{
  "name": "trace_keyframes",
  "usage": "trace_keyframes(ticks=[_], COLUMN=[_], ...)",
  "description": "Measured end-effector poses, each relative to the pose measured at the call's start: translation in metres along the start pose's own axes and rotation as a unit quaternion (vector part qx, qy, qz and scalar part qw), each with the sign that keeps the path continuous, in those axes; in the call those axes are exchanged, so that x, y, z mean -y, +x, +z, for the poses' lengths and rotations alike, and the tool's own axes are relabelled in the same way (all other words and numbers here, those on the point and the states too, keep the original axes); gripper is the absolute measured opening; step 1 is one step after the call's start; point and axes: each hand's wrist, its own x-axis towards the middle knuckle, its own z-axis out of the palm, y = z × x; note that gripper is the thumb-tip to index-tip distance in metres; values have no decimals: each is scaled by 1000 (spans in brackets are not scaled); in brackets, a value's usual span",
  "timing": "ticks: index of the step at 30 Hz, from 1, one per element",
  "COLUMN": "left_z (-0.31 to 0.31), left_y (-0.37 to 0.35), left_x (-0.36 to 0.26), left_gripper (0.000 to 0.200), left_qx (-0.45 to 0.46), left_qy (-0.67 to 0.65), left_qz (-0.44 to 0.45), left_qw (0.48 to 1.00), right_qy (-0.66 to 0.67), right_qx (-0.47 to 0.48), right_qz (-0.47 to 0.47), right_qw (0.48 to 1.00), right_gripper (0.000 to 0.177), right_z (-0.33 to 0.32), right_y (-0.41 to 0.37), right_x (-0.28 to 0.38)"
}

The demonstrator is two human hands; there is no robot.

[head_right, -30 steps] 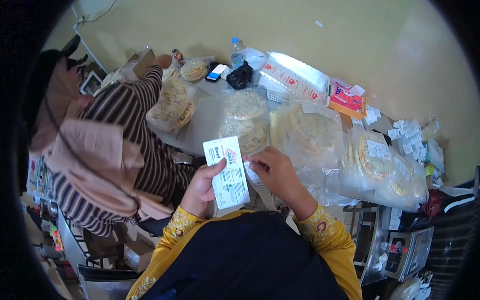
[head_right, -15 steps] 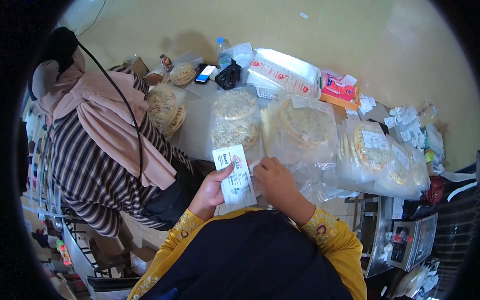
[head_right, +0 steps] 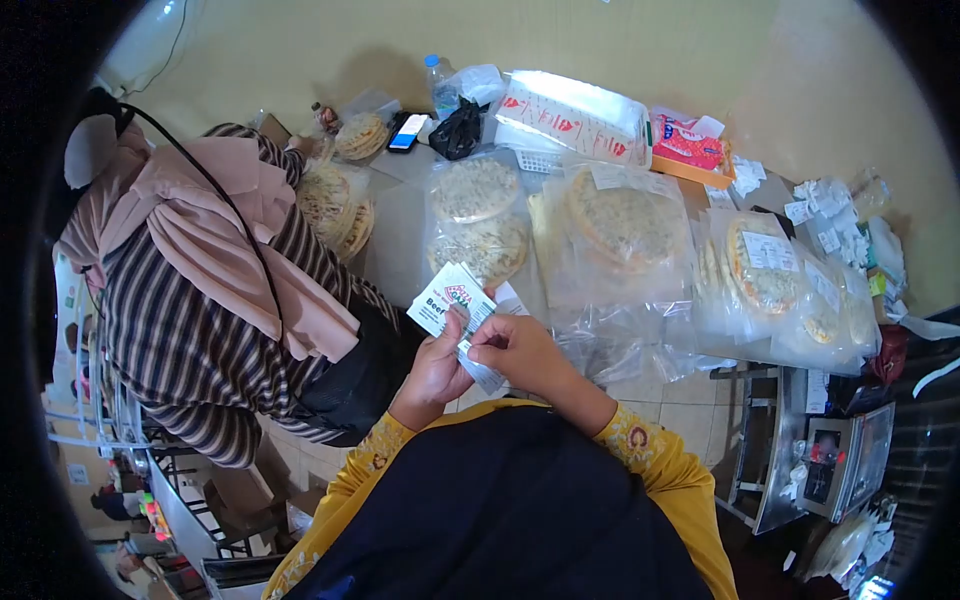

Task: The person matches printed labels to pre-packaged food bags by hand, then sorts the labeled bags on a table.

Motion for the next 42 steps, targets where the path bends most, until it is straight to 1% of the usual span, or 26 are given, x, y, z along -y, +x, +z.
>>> trace_keyframes(ticks=[4, 8, 10, 13, 16, 19, 22, 25, 26, 27, 28, 31, 34, 37, 42], left_z=[-5, -11, -9, -10, -17, -20, -27, -35, -34, -28, -30, -54, -58, -71, -73], left_y=[-1, -3, -4, -5, -5, -4, -8, -15, -15, -16, -17, -25, -29, -37, -42], left_x=[-4, -8, -9, -10, -9, -6, -2, -1, -4, -10, -12, -7, -10, -8, -14], left_gripper=[55, 53, 52, 52, 53, 52, 50, 48, 48, 50, 50, 50, 46, 44, 43], left_qx=[-9, -3, -19, -15, -8, -19, -42, -51, -51, -21, -32, -78, -69, -100, -158], left_qy=[14, 37, 36, 35, 39, 51, 45, 25, 18, 13, 4, -18, 13, 14, -33], left_qz=[-8, -19, -23, -35, -50, -57, -65, -84, -92, -96, -106, -124, -111, -121, -110], left_qw=[1000, 999, 999, 999, 998, 997, 996, 995, 994, 995, 994, 989, 991, 988, 981], right_qy=[-13, -48, -68, -73, -71, -118, -250, -315, -247, -178, -107, -7, 37, 58, 78], right_qx=[4, -20, -25, -33, -49, -71, -121, -215, -200, -182, -163, -107, -87, -67, -27], right_qz=[12, -9, -16, -6, -3, -9, -30, -154, -122, -89, -54, 3, 45, 43, 61], right_qw=[1000, 999, 997, 997, 996, 990, 960, 912, 940, 963, 979, 994, 994, 995, 995], right_gripper=[11, 11, 11, 11, 12, 17, 24, 29, 29, 28, 28, 22, 17, 15, 12], right_z=[4, 11, 14, 16, 19, 22, 21, 19, 20, 20, 21, 14, 15, 17, 18], right_y=[4, 8, 9, 10, 10, 11, 7, 14, 15, 16, 18, 33, 37, 40, 51], right_x=[4, -2, -1, 0, -4, -6, 3, -17, -21, -24, -29, -63, -59, -56, -65])
